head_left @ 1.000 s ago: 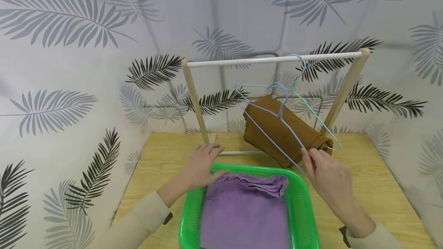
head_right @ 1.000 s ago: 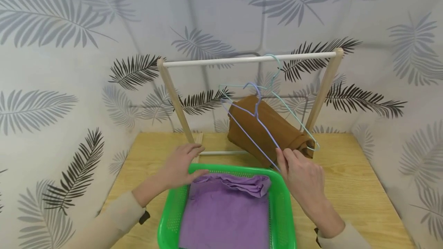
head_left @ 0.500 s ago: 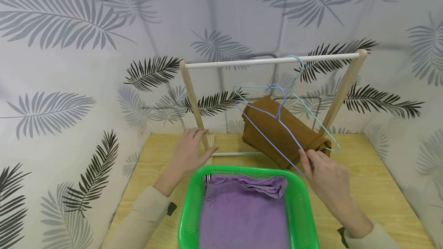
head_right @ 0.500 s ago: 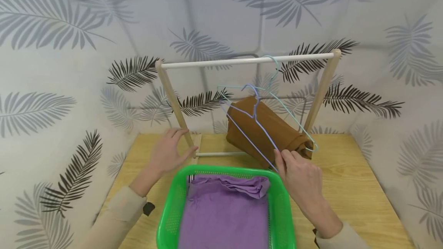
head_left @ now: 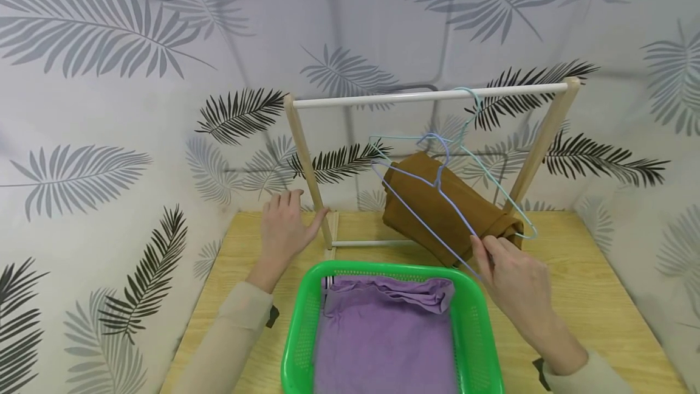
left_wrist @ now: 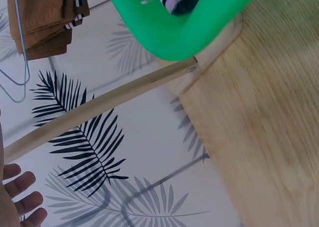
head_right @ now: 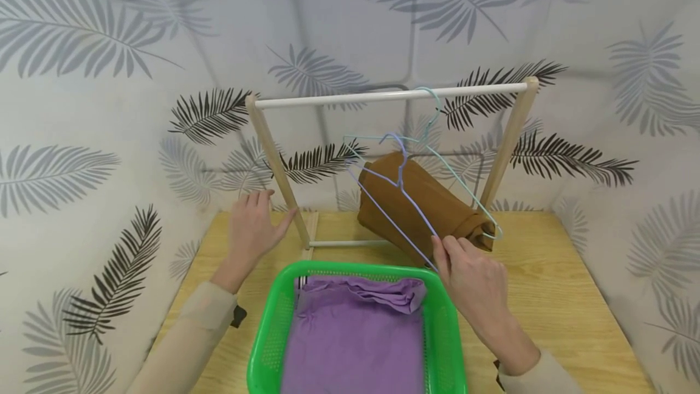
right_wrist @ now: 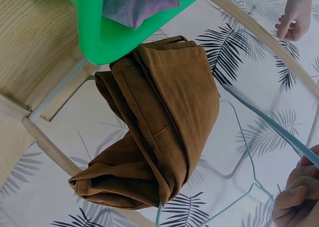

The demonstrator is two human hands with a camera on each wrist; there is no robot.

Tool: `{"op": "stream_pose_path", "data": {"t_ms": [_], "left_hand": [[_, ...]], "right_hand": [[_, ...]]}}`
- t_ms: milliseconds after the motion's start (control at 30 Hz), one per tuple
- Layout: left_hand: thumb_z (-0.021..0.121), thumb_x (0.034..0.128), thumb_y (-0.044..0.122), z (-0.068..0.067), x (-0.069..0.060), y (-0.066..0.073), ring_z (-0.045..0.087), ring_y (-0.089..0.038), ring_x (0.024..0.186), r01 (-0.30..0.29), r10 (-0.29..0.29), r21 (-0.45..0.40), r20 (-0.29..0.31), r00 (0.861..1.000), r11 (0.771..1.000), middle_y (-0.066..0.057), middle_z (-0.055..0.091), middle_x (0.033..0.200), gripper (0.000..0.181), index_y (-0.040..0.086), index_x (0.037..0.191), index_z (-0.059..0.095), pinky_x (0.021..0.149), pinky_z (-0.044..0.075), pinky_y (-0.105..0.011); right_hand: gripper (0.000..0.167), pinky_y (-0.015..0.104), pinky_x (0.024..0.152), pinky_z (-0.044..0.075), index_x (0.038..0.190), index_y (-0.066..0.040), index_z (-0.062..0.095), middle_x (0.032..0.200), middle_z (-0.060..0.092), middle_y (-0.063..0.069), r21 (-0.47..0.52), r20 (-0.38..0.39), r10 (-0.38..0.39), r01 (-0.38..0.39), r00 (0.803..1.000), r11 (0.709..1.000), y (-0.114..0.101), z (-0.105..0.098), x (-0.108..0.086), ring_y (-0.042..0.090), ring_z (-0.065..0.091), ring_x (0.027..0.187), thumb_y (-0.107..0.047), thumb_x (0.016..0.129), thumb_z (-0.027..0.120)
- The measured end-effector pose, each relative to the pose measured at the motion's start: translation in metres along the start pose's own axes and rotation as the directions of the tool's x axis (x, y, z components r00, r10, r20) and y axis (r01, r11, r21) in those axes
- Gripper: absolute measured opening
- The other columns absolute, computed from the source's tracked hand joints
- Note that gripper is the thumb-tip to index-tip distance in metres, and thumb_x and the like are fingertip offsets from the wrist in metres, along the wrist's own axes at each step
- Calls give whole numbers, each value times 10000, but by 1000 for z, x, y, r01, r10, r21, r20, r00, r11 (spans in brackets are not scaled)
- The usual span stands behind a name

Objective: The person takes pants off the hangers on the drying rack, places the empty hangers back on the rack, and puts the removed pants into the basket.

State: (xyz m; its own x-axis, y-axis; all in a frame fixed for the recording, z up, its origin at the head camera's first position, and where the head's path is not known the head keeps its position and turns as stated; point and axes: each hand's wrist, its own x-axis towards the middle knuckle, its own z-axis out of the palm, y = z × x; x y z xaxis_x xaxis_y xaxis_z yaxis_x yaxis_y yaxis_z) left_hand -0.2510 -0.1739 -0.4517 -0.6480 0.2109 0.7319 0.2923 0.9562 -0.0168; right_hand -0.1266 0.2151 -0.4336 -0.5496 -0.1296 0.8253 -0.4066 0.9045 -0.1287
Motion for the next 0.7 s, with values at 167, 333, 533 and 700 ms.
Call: {"op": "stream_pose_path", "data": {"t_ms": [167, 333, 533, 700], "left_hand": [[678, 918, 627, 8, 8, -4, 692, -388, 924, -2, 0, 54, 44, 999, 999, -196, 723, 1018, 698, -27, 1163, 680, 735, 555, -473], [631, 963, 606, 15, 16, -6, 673, -383, 934, -22, 15, 78, 92, 996, 997, -193, 697, 1003, 628, -13, 1071, 647, 778, 546, -475], [608, 1002, 547, 19, 24, -5, 673, -399, 947, -46, 34, 112, 105, 994, 993, -213, 708, 1030, 577, -24, 1069, 645, 807, 552, -490], [598, 1024, 525, 21, 27, -4, 680, -393, 943, -56, 44, 134, 89, 995, 989, -209, 712, 1012, 555, -27, 1048, 645, 808, 560, -494]], "right_hand": [[576, 164, 441, 70, 649, -151, 444, 511, 343, -48, 0, -2, -2, 2, 1000, 1000, 0, 0, 1, -12, 108, 487, -458, 1133, 389], [577, 170, 442, 74, 646, -151, 423, 521, 351, -41, -19, 12, 0, 0, 1000, 1000, -2, -1, 3, 3, 124, 483, -452, 1136, 372], [575, 176, 447, 59, 640, -153, 413, 520, 355, -38, -26, -19, -14, 13, 1000, 1000, -5, 3, 6, -1, 95, 492, -445, 1133, 379], [568, 177, 450, 42, 637, -149, 414, 521, 363, -36, -47, -27, -48, 46, 998, 998, -8, 7, 10, 2, 88, 492, -417, 1136, 386]]}}
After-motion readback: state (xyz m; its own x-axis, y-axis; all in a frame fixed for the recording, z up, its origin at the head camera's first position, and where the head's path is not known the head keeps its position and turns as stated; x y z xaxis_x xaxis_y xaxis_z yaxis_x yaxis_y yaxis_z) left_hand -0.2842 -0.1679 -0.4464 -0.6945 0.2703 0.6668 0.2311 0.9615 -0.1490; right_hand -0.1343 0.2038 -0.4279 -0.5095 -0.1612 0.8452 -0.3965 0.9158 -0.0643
